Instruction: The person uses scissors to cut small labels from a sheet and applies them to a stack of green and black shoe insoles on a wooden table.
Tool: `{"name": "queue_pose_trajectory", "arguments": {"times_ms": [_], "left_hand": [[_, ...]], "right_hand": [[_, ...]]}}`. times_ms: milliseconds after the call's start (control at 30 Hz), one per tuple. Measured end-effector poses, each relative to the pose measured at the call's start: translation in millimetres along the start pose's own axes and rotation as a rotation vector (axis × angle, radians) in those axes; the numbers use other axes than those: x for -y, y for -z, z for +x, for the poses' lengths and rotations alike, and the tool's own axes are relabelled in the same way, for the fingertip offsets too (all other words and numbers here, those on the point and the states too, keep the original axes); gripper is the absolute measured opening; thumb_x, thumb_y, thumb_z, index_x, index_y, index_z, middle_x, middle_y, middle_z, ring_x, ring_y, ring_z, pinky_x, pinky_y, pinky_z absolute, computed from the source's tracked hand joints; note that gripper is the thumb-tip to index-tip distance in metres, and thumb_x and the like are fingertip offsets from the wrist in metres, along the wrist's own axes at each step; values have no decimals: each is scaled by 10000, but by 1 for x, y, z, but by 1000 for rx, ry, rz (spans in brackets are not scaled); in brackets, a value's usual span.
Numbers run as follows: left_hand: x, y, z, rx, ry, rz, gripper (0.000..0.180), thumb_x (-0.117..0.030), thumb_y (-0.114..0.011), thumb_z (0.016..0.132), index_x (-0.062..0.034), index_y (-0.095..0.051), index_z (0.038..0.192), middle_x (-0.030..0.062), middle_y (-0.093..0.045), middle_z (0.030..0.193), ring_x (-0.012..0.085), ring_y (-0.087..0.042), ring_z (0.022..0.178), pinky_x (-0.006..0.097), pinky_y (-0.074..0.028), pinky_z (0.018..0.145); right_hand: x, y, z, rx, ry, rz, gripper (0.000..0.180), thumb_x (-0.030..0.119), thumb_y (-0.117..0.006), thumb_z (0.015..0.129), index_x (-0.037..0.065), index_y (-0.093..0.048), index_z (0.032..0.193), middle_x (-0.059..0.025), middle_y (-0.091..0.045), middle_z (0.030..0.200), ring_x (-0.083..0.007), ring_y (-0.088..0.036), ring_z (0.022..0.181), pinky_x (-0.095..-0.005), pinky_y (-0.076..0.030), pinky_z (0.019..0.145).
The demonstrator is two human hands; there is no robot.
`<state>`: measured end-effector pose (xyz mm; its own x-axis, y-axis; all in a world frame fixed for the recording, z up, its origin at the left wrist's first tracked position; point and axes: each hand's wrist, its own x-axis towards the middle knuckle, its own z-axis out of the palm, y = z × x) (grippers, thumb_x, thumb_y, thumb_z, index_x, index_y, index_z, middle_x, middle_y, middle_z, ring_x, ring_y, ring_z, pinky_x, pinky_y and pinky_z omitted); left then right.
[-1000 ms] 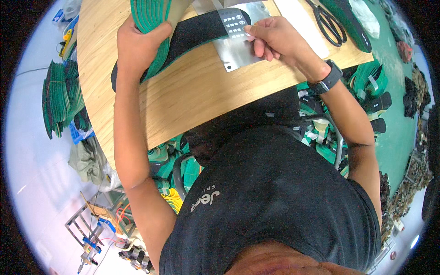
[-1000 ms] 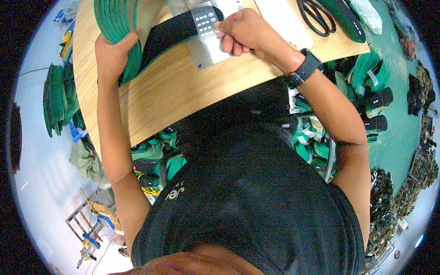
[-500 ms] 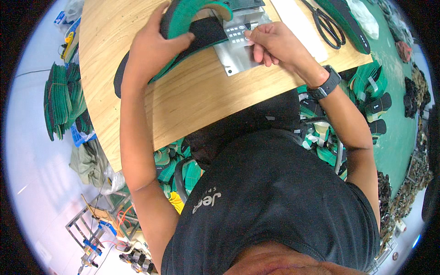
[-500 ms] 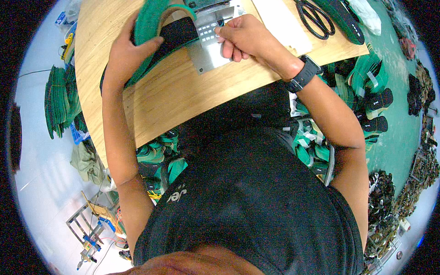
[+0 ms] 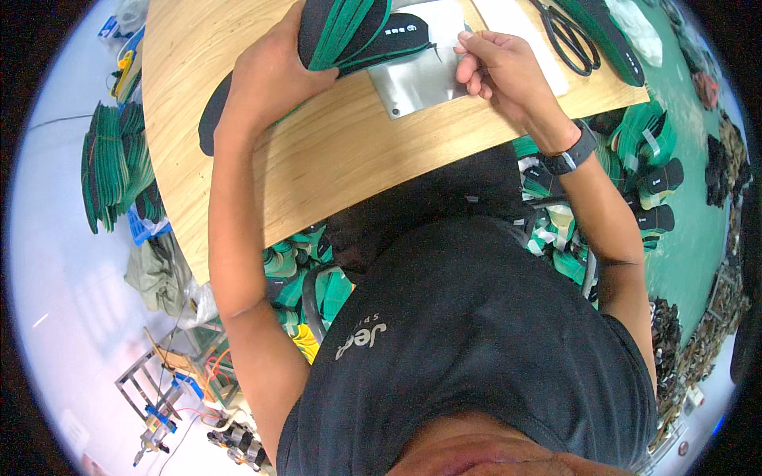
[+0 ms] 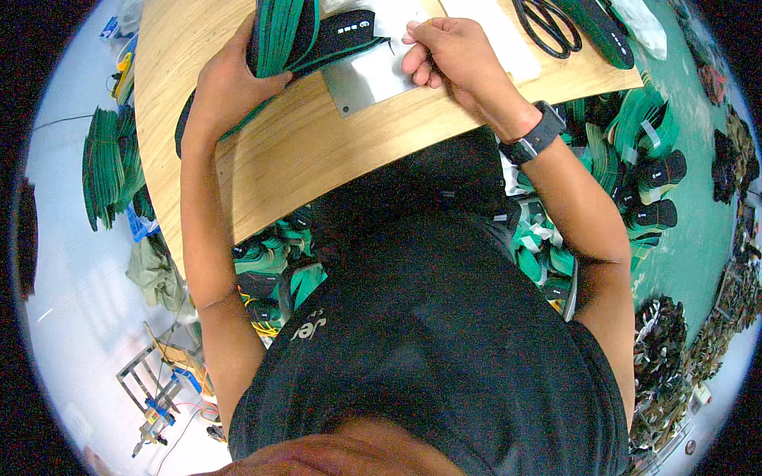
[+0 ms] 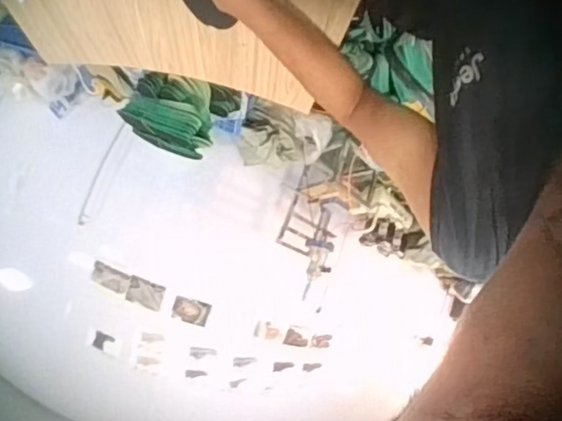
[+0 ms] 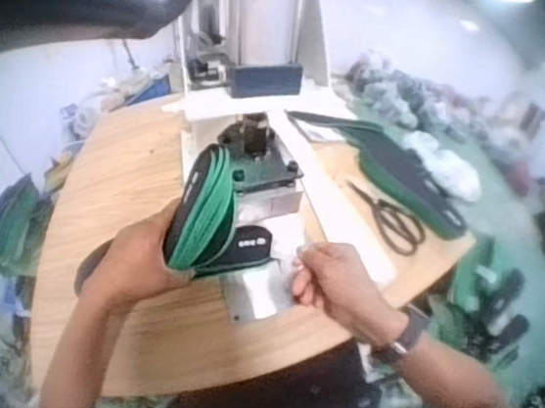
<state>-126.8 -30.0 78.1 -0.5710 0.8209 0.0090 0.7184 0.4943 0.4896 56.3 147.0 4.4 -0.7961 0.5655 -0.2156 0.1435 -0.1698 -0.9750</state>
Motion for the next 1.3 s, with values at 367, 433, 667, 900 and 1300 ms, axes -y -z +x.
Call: {"name": "queue_pose_trajectory", "arguments": {"times_ms": [367,433,667,900,1300], "left_hand": [[89,-9,11,-395,-145,-392,348,-141,-729,688,-9,-631,995,61,-678,895,146,-625,811,298,-496,760],[81,-8,8,-405,-155,-584,299,-120,-718,689,-1,-625,947,39,-665,836,116,-600,753,275,-494,721],[83,-6,6,-303,-126,-622,295,-94,-713,689,-9,-615,955,22,-655,845,100,-591,749,270,-491,711],[75,-5,5,-340,-122,-494,307,-120,-710,687,-8,-609,955,33,-655,834,106,-588,736,274,-492,711],[68,-6,1,-340,-73,-470,365,-150,-725,679,-8,-610,995,58,-669,882,123,-601,792,275,-488,769]], "right_hand": [[8,-23,13,72,-48,-406,285,274,-559,946,35,-603,796,-27,-588,546,-57,-485,388,-177,-342,362],[9,-19,15,87,-76,-392,284,267,-564,944,35,-606,786,-27,-587,539,-56,-477,372,-176,-333,343],[14,-24,19,83,-85,-398,278,246,-558,946,36,-608,771,-21,-582,524,-56,-475,354,-174,-317,317],[12,-23,19,92,-77,-410,279,240,-558,947,36,-614,765,-22,-580,521,-57,-484,357,-174,-323,318],[13,-25,23,70,-127,-368,300,261,-567,944,20,-618,772,-33,-585,523,-66,-485,353,-186,-339,318]]}}
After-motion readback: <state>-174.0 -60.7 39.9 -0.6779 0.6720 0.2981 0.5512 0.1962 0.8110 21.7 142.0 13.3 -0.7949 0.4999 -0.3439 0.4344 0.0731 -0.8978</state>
